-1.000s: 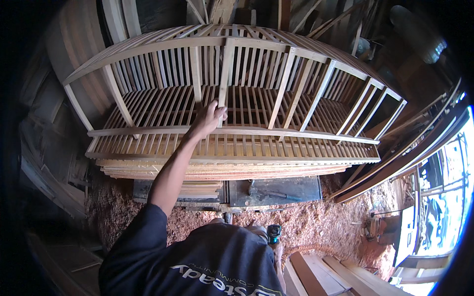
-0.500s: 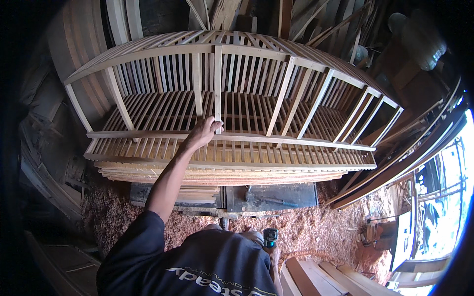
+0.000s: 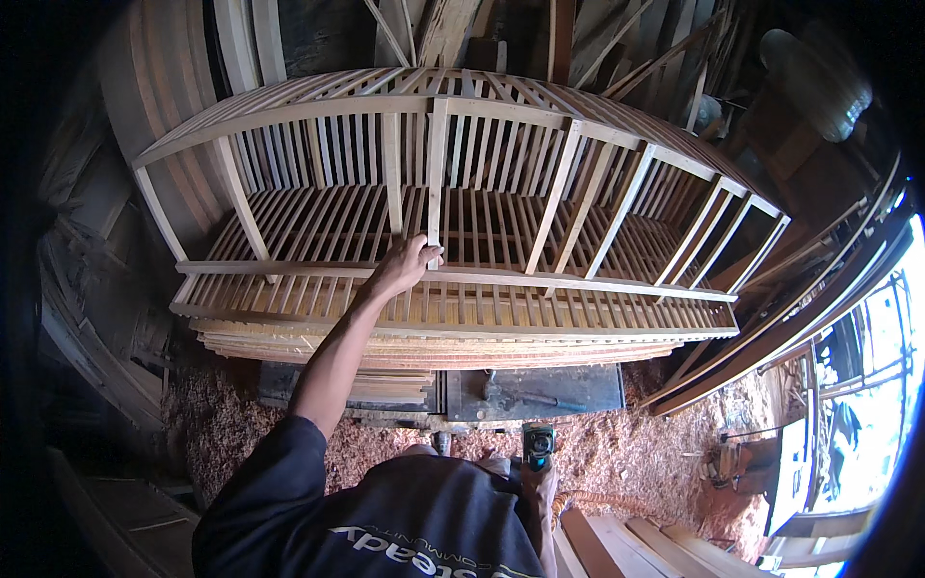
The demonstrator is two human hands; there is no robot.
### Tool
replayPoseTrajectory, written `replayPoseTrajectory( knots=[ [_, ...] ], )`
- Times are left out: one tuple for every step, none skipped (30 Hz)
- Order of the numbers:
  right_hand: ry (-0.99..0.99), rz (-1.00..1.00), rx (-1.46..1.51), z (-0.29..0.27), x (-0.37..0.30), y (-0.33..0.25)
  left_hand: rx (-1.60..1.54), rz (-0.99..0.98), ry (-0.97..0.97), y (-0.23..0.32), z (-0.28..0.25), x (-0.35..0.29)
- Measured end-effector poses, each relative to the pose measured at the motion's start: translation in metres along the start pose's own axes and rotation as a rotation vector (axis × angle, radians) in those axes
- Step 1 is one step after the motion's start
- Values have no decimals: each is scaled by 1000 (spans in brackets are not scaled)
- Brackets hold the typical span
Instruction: The person assembles a curved wooden frame by placing thin wooden slats into position and securing them with a pneumatic nail gun. The person repeatedly aligns each slat and fastens it to the structure, working along the curve of the frame.
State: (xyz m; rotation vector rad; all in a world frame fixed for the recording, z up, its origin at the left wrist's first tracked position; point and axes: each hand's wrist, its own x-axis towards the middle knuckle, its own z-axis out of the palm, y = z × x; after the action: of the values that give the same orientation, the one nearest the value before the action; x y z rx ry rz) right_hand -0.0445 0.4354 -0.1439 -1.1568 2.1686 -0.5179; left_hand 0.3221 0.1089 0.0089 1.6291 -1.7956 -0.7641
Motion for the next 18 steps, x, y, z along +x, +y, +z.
replayPoseTrajectory(
  knots=[
    [-10,-21,2,0,-1,-3,-1,3,11,-1,1,0],
    [-10,-21,0,0,-3,-6,18,21,12,-2,1,1],
    [-11,-32,2,-1,-2,-10,21,43,5,-3,0,2],
    [-12,-40,4,-2,-2,-15,21,46,-7,-4,0,2],
    [-10,-48,4,-3,-4,-20,51,71,0,-5,0,4],
    [-9,-58,8,-5,-5,-25,62,76,0,-6,0,4],
    [-7,-69,9,-8,-5,-32,73,81,0,-7,0,5],
    [-5,-80,12,-12,-5,-41,84,87,0,-8,0,6],
    [-4,-100,14,-16,-6,-50,68,93,-3,-8,1,6],
    [6,-124,19,-21,-7,-61,51,101,-5,-9,1,6],
    [10,-149,30,-27,-7,-73,37,103,-4,-9,2,7],
    [16,-178,35,-34,-8,-86,20,99,-6,-10,3,7],
    [25,-209,40,-40,-8,-100,8,86,-8,-10,4,7],
    [32,-245,45,-48,-8,-114,-6,73,-10,-10,4,6],
    [42,-279,51,-55,-7,-130,-57,87,27,-9,5,6],
    [51,-311,56,-62,-8,-144,-14,113,50,-9,4,6],
    [62,-337,62,-69,-9,-157,23,131,54,-9,4,5],
    [76,-368,77,-74,-9,-170,58,136,57,-8,4,5]
  ],
)
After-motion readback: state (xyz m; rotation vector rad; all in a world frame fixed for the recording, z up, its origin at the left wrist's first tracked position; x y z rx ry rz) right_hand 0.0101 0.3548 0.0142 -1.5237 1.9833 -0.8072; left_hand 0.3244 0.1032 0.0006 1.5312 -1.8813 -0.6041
